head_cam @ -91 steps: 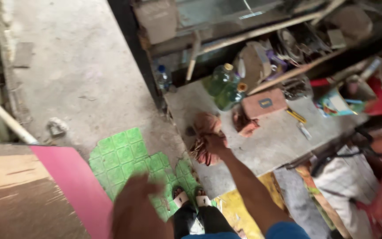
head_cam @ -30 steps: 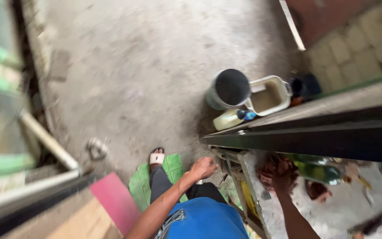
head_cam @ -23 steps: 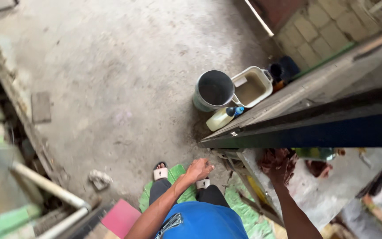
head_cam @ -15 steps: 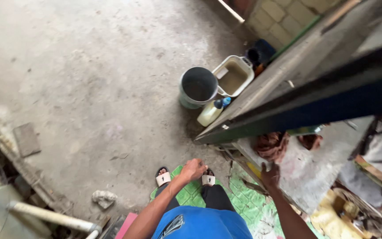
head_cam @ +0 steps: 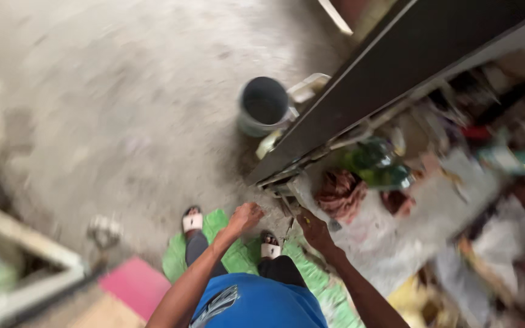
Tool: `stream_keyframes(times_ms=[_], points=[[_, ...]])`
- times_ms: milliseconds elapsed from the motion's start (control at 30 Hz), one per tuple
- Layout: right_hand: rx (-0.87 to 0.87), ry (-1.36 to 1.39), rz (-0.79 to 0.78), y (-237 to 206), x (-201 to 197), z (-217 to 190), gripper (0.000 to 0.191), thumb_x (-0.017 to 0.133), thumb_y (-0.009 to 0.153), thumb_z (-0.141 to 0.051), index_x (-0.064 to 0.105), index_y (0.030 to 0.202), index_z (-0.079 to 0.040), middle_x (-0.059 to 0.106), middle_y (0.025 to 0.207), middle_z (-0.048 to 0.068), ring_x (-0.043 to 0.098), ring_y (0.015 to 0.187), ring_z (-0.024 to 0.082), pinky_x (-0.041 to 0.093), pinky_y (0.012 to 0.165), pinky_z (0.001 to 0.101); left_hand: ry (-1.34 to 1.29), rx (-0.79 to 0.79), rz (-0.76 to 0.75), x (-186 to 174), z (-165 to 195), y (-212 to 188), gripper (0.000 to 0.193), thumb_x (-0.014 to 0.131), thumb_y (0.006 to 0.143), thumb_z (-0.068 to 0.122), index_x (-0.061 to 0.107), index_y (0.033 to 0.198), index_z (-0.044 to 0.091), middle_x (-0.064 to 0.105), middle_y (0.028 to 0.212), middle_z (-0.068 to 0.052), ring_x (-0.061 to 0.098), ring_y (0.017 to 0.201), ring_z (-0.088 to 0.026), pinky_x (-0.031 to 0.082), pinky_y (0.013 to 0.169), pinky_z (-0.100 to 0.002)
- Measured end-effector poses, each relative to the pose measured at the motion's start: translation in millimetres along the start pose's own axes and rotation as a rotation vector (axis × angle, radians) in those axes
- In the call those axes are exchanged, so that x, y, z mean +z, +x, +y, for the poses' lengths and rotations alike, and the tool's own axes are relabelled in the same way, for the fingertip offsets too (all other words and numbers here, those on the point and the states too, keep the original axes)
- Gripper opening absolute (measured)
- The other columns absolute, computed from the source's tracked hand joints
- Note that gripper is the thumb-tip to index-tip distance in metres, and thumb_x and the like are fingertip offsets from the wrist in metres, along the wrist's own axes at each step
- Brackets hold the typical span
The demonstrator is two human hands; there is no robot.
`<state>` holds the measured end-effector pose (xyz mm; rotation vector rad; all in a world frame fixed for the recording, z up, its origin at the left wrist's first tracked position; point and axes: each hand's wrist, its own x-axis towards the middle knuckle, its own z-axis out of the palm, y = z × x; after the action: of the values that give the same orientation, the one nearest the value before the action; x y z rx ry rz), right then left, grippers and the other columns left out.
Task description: The person stuffs trash into a blue plastic bag and ties it shut, then walks into the workshop, wipes their hands with a cloth, and sweeps the workshop floor and the concrete area outside with a long-handled broom, pushing debris along the tiled and concrete surfaces.
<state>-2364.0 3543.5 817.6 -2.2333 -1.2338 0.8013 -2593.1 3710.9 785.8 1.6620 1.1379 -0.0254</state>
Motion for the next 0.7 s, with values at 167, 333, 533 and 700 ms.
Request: stream_keyframes(times_ms=[167,333,533,700], points=[[-0.075,0.021,-0.365,8.5,0.7,-4.6,0.050,0.059,0.099,-0.040,0.058,0.138,-0.009,0.069,0.123,0.020,0.072,0.102,0.035,0.056,0.086,0.0404,-0.119,-0.137,0.179,63.0,-19.7,-38.6,0.043,0.069,0.087,0.042,0.073,0.108,0.004,0.073,0.105,-0.024,0.071,0.102,-0.041,0.055,0.091,-0.050],[-0.510,-0.053,-0.560,10.3,43.3,-43.4,0.051,0.055,0.103,-0.042,0.058,0.139,-0.006,0.071,0.124,0.023,0.072,0.109,0.035,0.057,0.088,0.0417,-0.195,-0.206,0.434,108.9,-48.3,-91.1,0.044,0.071,0.089,0.044,0.075,0.108,0.004,0.074,0.105,-0.022,0.071,0.103,-0.040,0.054,0.093,-0.048],[-0.613,-0.149,-0.825,-56.5,90.5,-88.0,0.053,0.051,0.101,-0.043,0.056,0.143,-0.011,0.071,0.125,0.018,0.075,0.102,0.034,0.058,0.086,0.0433,-0.354,-0.462,0.645,155.1,-73.6,-198.4,0.044,0.072,0.088,0.043,0.073,0.110,0.005,0.073,0.107,-0.022,0.069,0.103,-0.040,0.055,0.092,-0.048],[-0.871,-0.120,-1.020,-155.4,120.8,-89.3,0.052,0.051,0.103,-0.042,0.056,0.143,-0.008,0.073,0.121,0.021,0.074,0.103,0.034,0.056,0.087,0.0437,-0.432,-0.546,0.921,205.3,-72.0,-300.6,0.044,0.071,0.089,0.041,0.071,0.112,0.004,0.074,0.111,-0.021,0.069,0.106,-0.038,0.055,0.092,-0.046]])
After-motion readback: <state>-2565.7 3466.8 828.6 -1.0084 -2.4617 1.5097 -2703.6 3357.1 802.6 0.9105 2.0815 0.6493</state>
